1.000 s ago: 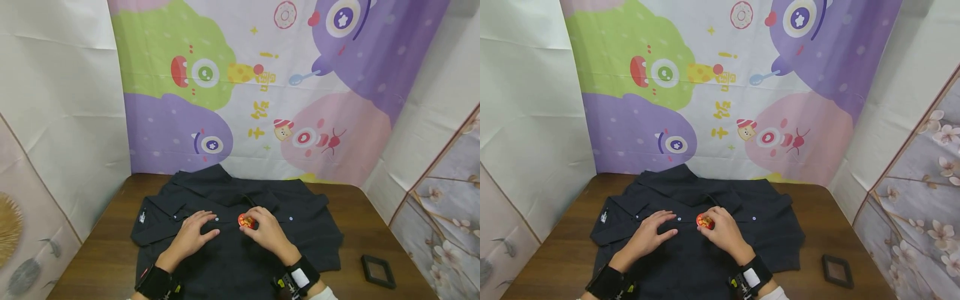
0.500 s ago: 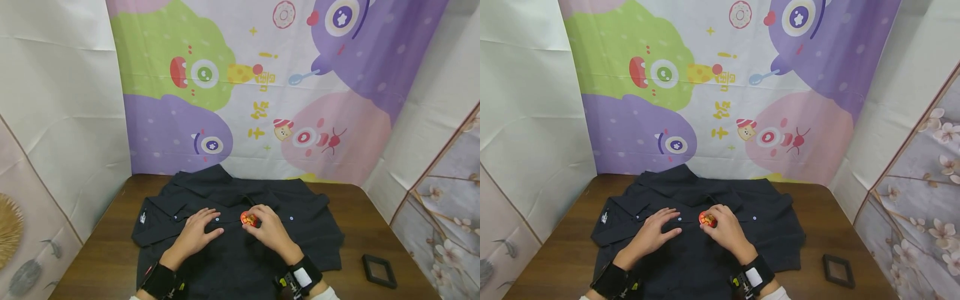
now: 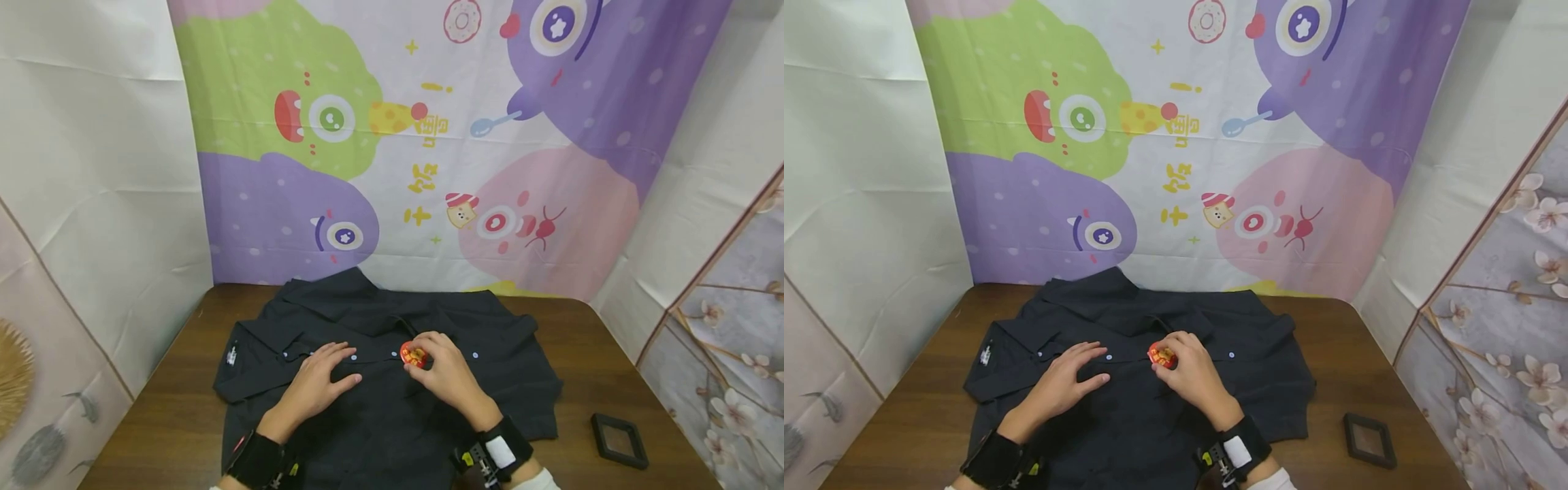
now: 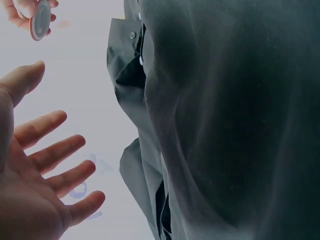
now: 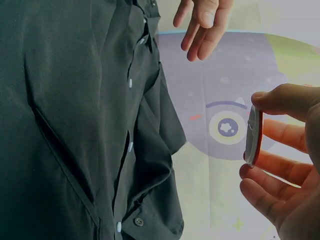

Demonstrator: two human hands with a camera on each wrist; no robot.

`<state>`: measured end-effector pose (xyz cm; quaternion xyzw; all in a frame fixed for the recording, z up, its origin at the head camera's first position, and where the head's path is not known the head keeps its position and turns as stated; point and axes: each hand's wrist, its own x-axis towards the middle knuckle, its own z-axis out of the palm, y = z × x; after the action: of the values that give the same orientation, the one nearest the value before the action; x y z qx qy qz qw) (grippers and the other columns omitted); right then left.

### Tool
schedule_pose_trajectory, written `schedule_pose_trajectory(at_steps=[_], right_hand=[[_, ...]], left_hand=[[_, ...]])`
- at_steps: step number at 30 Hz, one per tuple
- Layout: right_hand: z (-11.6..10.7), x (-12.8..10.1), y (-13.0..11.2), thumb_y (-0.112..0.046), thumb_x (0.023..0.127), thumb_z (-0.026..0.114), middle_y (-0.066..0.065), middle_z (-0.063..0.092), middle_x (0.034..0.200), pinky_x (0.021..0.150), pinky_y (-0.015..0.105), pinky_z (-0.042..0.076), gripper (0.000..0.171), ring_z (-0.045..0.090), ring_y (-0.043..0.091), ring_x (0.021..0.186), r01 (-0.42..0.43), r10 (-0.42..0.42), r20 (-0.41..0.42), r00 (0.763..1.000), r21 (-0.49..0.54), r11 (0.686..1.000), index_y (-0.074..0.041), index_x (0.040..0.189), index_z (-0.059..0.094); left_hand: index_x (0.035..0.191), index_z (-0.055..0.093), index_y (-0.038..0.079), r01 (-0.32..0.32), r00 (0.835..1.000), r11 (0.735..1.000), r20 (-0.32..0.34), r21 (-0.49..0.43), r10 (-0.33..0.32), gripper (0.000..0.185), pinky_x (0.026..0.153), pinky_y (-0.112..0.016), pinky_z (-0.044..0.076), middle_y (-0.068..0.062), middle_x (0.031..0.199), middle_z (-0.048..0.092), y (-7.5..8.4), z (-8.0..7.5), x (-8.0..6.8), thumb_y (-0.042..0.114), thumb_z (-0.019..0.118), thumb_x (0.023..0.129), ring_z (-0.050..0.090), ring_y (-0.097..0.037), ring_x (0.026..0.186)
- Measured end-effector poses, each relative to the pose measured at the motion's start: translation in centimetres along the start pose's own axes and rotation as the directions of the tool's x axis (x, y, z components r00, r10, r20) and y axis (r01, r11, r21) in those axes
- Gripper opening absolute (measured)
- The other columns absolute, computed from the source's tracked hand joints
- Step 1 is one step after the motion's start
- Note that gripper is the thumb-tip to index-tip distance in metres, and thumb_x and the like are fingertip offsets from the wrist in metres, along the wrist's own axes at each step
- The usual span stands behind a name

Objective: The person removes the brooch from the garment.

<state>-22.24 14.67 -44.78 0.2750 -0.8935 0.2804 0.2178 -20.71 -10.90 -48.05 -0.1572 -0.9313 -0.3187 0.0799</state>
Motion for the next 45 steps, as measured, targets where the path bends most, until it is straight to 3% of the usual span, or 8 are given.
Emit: schedule_pose_trajectory(at_steps=[15,28,45], right_hand=[[-0.7,-0.2,0.8,-0.017,0.071,0.087,0.001,0.067,0.1,0.072,0.029,0.05,0.029,0.06,0.017,0.089,-0.047,0.047,-0.017,0.999,0.012,0.999,-0.012,0.096,0.074],[-1.4,-0.9,1.8,-0.017,0.07,0.087,0.002,0.068,0.1,0.071,0.03,0.05,0.031,0.059,0.016,0.086,-0.097,0.097,-0.023,0.995,-0.018,0.995,-0.01,0.096,0.074],[-1.8,-1.6,2.7,-0.017,0.072,0.086,0.002,0.067,0.101,0.079,0.039,0.053,0.029,0.062,0.018,0.093,-0.18,0.18,-0.025,0.983,-0.007,0.984,-0.011,0.097,0.074]], left_hand=[[0.129,0.063,0.013,-0.011,1.0,1.0,0.005,-0.011,0.011,0.047,0.104,-0.066,0.034,-0.01,0.14,0.057,-0.5,-0.2,-0.3,0.036,0.069,0.089,0.043,-0.036,0.137],[0.129,0.063,0.011,0.028,0.999,1.0,0.023,-0.003,-0.028,0.047,0.103,-0.066,0.036,-0.014,0.139,0.057,-0.8,-0.3,-0.6,0.033,0.071,0.088,0.049,-0.038,0.132],[0.123,0.065,0.009,0.103,0.974,0.99,0.193,0.091,-0.119,0.056,0.101,-0.055,0.043,-0.011,0.128,0.063,-1.8,-0.1,-1.1,0.038,0.081,0.077,0.056,-0.035,0.121]])
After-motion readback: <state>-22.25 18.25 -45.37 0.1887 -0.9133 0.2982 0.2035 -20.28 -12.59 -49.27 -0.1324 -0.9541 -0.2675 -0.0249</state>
